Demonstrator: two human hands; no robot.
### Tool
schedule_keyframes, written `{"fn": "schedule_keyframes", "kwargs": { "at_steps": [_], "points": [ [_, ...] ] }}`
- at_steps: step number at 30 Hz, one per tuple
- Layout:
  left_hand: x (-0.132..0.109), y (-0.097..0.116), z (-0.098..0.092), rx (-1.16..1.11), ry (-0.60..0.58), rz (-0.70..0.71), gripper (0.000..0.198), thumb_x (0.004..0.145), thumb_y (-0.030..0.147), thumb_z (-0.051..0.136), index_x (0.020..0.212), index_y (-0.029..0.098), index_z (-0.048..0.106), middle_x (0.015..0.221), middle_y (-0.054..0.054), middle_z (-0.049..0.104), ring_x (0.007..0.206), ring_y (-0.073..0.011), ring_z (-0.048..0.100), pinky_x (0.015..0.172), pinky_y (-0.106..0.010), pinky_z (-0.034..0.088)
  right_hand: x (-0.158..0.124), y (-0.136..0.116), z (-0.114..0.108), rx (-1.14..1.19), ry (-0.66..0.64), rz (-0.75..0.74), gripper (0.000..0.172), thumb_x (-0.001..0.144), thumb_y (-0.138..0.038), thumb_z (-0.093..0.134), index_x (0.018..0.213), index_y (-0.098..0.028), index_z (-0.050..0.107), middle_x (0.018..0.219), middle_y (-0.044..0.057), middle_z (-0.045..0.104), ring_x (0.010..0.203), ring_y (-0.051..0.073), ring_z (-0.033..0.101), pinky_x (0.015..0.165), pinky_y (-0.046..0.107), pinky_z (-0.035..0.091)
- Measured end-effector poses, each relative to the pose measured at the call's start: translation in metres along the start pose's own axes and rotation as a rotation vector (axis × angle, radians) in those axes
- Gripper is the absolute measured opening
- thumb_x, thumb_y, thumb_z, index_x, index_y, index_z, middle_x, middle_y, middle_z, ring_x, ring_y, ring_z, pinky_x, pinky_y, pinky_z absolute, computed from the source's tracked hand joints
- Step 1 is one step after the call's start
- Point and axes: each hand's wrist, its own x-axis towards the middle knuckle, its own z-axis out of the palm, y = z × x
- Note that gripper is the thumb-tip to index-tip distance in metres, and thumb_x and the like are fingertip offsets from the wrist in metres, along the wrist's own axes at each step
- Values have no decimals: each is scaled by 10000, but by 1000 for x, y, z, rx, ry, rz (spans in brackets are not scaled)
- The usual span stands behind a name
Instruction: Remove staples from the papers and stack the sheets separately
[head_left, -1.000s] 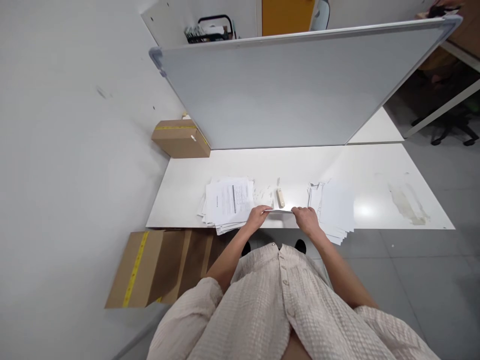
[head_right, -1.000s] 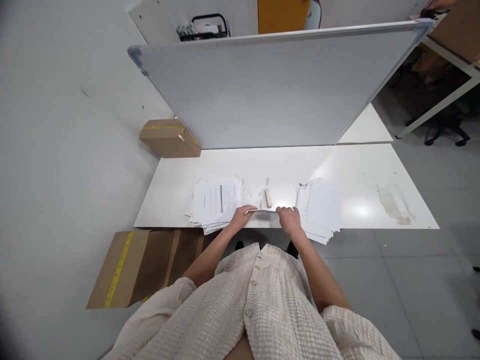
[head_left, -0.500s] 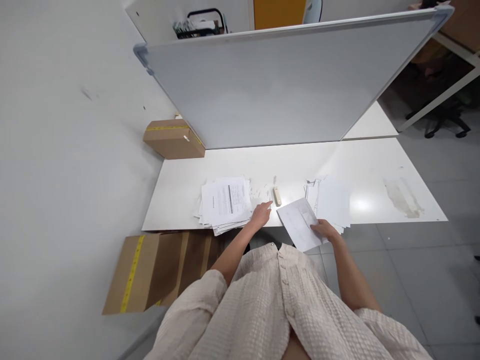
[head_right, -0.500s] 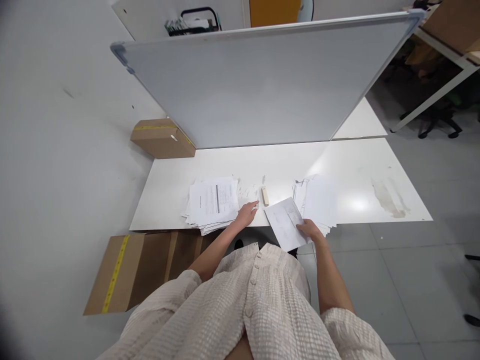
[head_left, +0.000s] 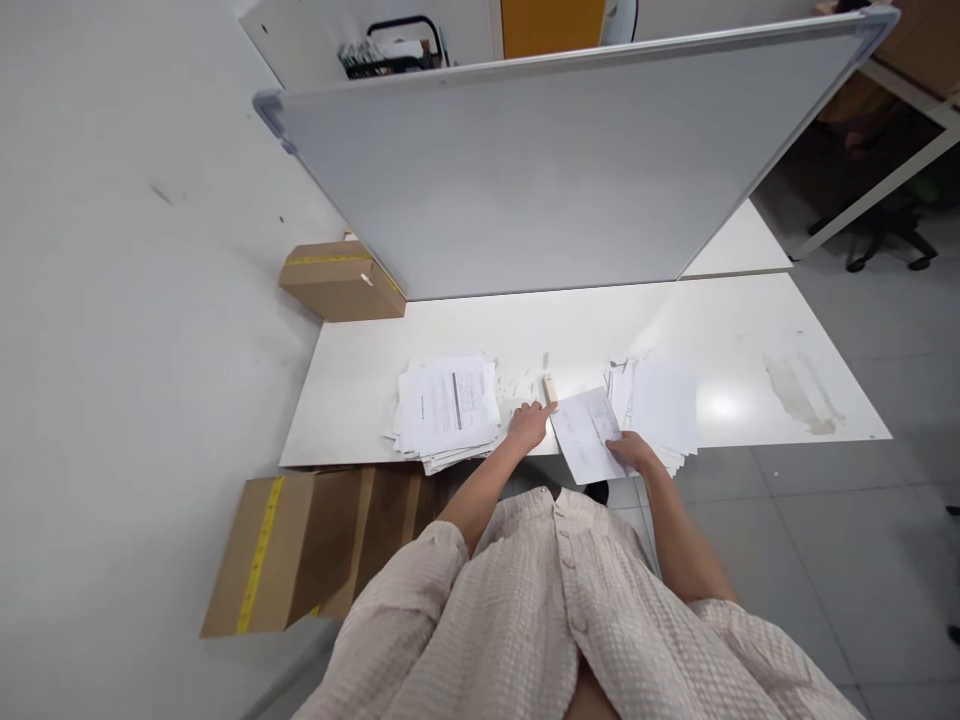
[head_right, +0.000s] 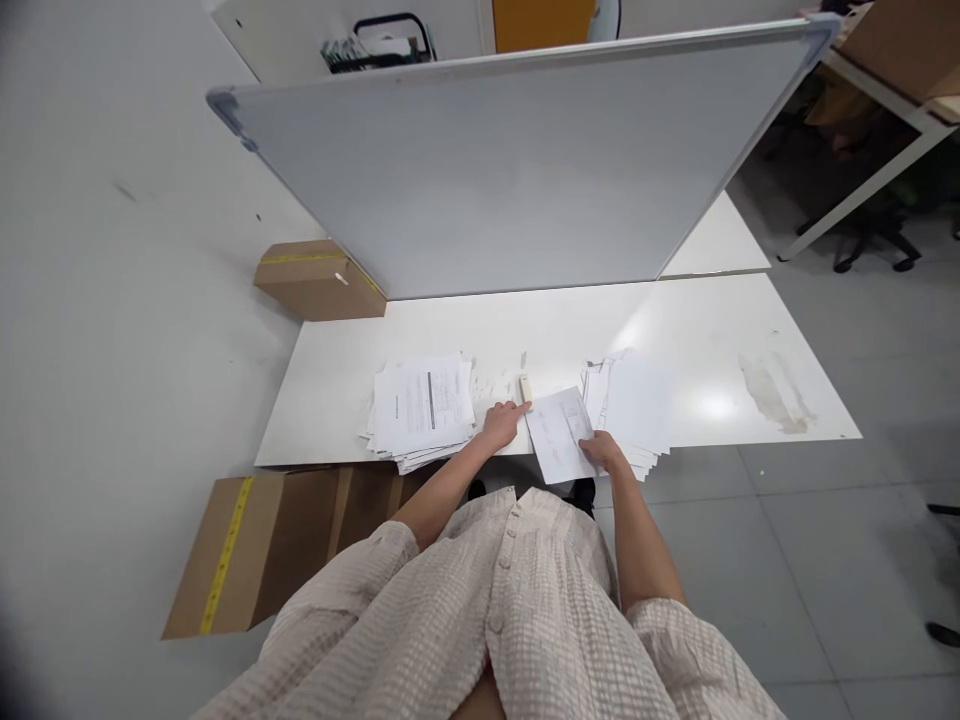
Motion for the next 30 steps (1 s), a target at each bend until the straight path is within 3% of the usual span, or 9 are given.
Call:
{"fn": "schedule_keyframes", "kwargs": {
  "at_steps": [5, 12, 15, 18, 21, 24, 27, 30],
  "points": [
    [-1, 1, 5, 41, -35, -42, 629, 813, 77, 308, 1346, 401, 231, 1158, -77, 490, 1039, -258, 437, 850, -410, 334, 3, -2, 1, -9, 10, 0, 257, 646, -220, 592, 872, -102, 626, 957, 159, 668, 783, 200, 637, 554, 208, 462],
    [-3, 5, 2, 26, -20, -61, 621, 809, 60, 299, 1336, 389, 275, 1170, -102, 478, 1057, -272, 440, 851, -425, 339, 6, -1, 1, -43, 56, -31, 250, 629, -219, 590, 844, -99, 633, 905, 136, 678, 753, 198, 634, 544, 210, 455],
    [-11, 7, -2, 3, 14, -47, 641, 804, 53, 317, 1352, 376, 244, 1152, -94, 487, 1036, -255, 454, 829, -379, 364, 0, 3, -16, -61, 113, -52, 257, 631, -226, 584, 847, -98, 635, 880, 125, 681, 743, 195, 632, 549, 213, 455],
    [-29, 1, -7, -82, 155, 3, 562, 841, 100, 309, 1354, 328, 273, 1147, -83, 499, 1031, -232, 456, 840, -348, 375, -7, 10, -48, -69, 187, -39, 296, 655, -254, 569, 892, -86, 627, 877, 134, 679, 711, 196, 634, 538, 227, 463],
    [-53, -22, -11, -179, 382, 1, 429, 883, 218, 315, 1302, 274, 388, 1160, -80, 506, 1076, -225, 435, 904, -355, 365, -9, 15, -83, -65, 260, -9, 335, 691, -266, 544, 964, -81, 608, 899, 141, 675, 703, 193, 639, 550, 237, 477],
    [-75, -57, -11, -162, 533, -190, 404, 873, 298, 377, 1269, 248, 435, 1234, -90, 469, 1156, -248, 390, 967, -393, 333, -7, 15, -110, -81, 331, 30, 388, 688, -276, 569, 1026, -87, 591, 928, 153, 667, 747, 220, 643, 584, 269, 492],
    [-89, -90, -6, -93, 527, -365, 541, 810, 397, 498, 1305, 210, 385, 1332, -120, 384, 1237, -311, 305, 999, -451, 291, -6, 8, -122, -141, 437, 77, 568, 661, -310, 614, 1165, -67, 512, 1056, 212, 611, 933, 305, 599, 719, 367, 487],
    [-97, -109, 1, -53, 433, -411, 692, 751, 433, 573, 1345, 192, 313, 1385, -133, 321, 1263, -354, 262, 1001, -483, 275, -9, -5, -112, -203, 525, 56, 689, 717, -336, 565, 1299, -28, 359, 1211, 267, 496, 1132, 354, 469, 896, 445, 391]
  ]
}}
